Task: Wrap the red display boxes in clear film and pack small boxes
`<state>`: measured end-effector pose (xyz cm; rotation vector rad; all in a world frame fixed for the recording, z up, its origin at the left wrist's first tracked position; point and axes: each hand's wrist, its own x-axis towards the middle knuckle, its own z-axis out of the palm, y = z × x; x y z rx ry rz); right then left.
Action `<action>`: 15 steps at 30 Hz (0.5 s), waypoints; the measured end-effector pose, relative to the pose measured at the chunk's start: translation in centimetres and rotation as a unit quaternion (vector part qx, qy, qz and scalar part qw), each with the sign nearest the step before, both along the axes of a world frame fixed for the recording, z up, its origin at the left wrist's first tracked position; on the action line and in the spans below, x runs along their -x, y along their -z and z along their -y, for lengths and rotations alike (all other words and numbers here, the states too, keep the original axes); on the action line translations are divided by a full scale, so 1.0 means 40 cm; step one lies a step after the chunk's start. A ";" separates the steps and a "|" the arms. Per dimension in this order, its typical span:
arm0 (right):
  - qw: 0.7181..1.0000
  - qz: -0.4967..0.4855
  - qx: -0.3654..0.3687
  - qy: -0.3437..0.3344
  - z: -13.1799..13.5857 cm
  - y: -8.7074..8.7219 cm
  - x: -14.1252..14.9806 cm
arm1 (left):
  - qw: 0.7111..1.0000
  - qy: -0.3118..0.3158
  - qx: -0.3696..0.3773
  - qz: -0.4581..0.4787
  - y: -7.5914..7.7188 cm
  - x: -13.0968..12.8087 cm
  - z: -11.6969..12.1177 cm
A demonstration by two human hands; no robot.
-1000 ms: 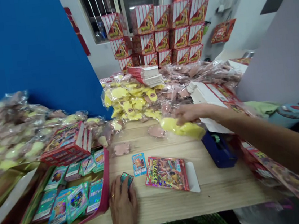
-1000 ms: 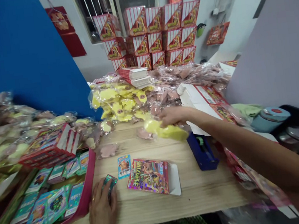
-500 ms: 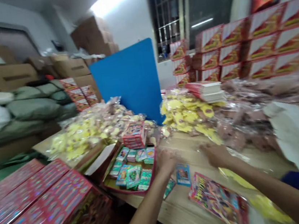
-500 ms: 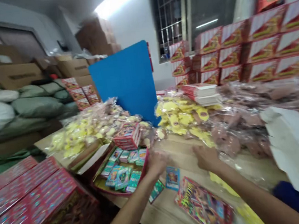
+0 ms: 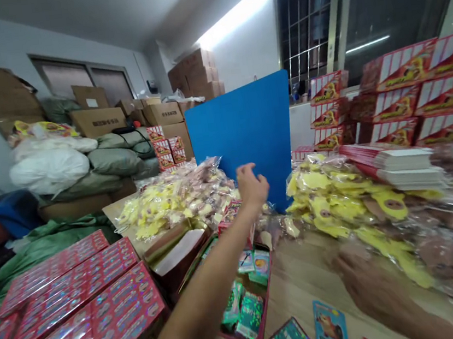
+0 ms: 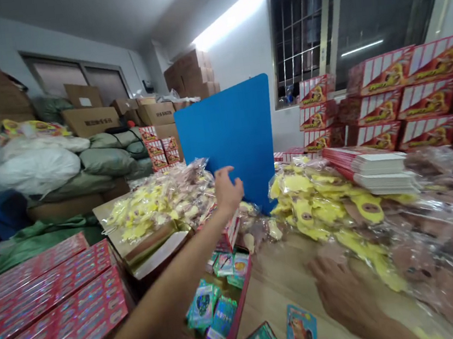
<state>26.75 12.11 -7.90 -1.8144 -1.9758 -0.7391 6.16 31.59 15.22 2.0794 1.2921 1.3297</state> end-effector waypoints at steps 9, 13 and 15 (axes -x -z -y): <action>0.985 0.118 -0.108 -0.070 -0.036 0.092 0.026 | 0.954 -0.263 0.083 -0.116 -0.054 0.260 -0.386; 0.984 0.133 -0.100 -0.064 -0.037 0.080 0.020 | 0.938 -0.283 0.069 -0.187 -0.033 0.312 -0.496; 0.989 0.122 -0.073 -0.053 -0.033 0.076 0.020 | 0.936 -0.260 0.053 -0.232 -0.014 0.318 -0.548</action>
